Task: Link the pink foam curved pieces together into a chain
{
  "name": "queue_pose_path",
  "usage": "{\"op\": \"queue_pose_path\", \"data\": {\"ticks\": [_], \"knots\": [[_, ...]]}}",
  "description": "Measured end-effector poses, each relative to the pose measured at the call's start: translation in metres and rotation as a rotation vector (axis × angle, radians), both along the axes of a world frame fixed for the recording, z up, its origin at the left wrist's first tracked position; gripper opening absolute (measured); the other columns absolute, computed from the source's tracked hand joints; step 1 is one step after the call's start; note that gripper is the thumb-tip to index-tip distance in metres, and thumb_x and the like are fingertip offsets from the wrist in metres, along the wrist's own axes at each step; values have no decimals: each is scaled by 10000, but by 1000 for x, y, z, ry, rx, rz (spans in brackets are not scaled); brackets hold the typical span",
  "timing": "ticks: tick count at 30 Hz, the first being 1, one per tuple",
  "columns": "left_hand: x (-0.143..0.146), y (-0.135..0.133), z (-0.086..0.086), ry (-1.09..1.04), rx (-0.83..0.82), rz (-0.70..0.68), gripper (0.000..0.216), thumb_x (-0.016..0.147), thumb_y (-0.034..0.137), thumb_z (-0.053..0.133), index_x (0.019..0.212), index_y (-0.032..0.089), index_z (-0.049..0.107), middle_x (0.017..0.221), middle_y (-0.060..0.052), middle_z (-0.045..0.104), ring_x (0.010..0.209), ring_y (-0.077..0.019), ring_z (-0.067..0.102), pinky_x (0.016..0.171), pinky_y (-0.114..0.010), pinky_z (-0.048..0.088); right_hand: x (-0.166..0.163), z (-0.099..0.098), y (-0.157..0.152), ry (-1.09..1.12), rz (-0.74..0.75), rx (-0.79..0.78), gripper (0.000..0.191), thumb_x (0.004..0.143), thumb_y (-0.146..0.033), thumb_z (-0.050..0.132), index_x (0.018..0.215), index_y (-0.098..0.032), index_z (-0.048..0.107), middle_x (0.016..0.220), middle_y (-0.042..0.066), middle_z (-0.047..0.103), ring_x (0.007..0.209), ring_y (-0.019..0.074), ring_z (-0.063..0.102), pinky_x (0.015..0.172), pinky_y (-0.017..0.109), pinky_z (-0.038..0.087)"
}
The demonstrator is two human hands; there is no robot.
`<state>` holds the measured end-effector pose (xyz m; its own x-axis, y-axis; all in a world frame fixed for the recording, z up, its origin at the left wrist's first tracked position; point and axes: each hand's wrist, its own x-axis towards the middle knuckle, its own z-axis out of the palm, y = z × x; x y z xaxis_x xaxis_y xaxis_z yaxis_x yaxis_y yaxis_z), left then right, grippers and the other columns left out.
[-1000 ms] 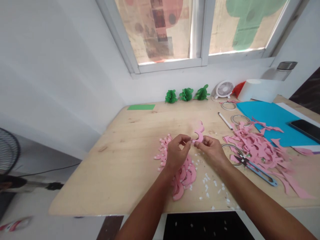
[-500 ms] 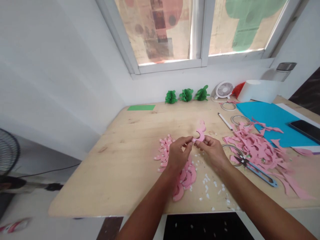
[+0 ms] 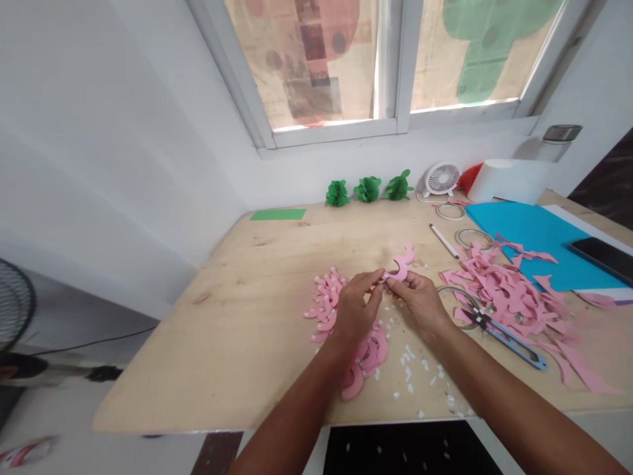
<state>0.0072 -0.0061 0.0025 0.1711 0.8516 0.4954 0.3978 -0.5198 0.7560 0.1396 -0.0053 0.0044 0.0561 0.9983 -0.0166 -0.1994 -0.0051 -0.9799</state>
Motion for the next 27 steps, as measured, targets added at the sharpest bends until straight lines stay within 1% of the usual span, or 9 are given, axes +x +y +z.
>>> {"op": "queue_pose_path", "data": {"ticks": [3, 6, 9, 12, 14, 19, 21, 24, 27], "knots": [[0, 0, 0, -20, -24, -15, 293, 799, 160, 501, 1067, 193, 614, 1010, -86, 659, 917, -177, 604, 796, -311, 491, 0, 1, 0, -18, -9, -2, 267, 623, -387, 701, 710, -138, 658, 625, 36, 630, 549, 125, 507, 536, 248, 372], [1, 0, -1, -71, -60, -22, 280, 786, 174, 521, 1045, 191, 625, 971, -78, 669, 859, -164, 616, 749, -290, 495, 0, 0, 0, -25, -16, -4, 269, 630, -384, 698, 729, -137, 662, 616, 29, 624, 543, 121, 505, 531, 243, 368], [2, 2, -2, -202, -142, -5, 253, 762, 193, 550, 999, 177, 639, 909, -67, 678, 794, -154, 623, 701, -277, 498, -1, -1, 0, -13, -10, -1, 232, 644, -359, 692, 731, -146, 663, 617, 15, 622, 554, 114, 506, 543, 236, 369], [3, 4, -3, -343, -245, 23, 225, 739, 224, 580, 942, 155, 646, 886, -70, 678, 789, -159, 628, 701, -280, 499, -3, -2, -1, -11, 12, 3, 204, 657, -338, 686, 723, -146, 666, 633, 20, 634, 574, 113, 516, 558, 233, 376], [3, 5, -3, -396, -284, 29, 206, 723, 235, 599, 902, 147, 647, 871, -69, 676, 778, -158, 630, 708, -284, 500, -4, -3, -1, -11, 19, 2, 200, 654, -334, 688, 714, -144, 667, 624, 20, 633, 561, 109, 510, 549, 232, 372], [2, 4, -2, -439, -302, 40, 146, 697, 228, 618, 812, 140, 637, 767, -44, 664, 703, -146, 626, 697, -291, 507, -5, 0, -3, -10, 40, -3, 203, 636, -339, 695, 692, -147, 658, 583, 4, 611, 524, 105, 493, 521, 231, 355], [1, 4, -1, -460, -313, 20, 143, 698, 233, 619, 806, 140, 633, 742, -36, 659, 687, -143, 625, 688, -288, 508, -6, 2, -3, -18, 50, -3, 205, 646, -347, 685, 694, -149, 657, 598, 10, 619, 530, 107, 496, 522, 231, 357], [0, 5, -2, -481, -329, -9, 144, 702, 232, 615, 813, 142, 634, 742, -34, 663, 688, -141, 626, 690, -286, 508, -5, 3, -3, -42, 50, 0, 214, 658, -357, 674, 702, -148, 659, 628, 26, 635, 546, 112, 507, 530, 232, 367], [-1, 6, -3, -468, -330, -3, 140, 706, 227, 607, 814, 143, 638, 763, -39, 670, 708, -144, 629, 704, -285, 507, -5, 2, -2, -69, 43, -7, 225, 657, -372, 670, 678, -148, 654, 623, 34, 640, 541, 117, 515, 529, 237, 371]]}}
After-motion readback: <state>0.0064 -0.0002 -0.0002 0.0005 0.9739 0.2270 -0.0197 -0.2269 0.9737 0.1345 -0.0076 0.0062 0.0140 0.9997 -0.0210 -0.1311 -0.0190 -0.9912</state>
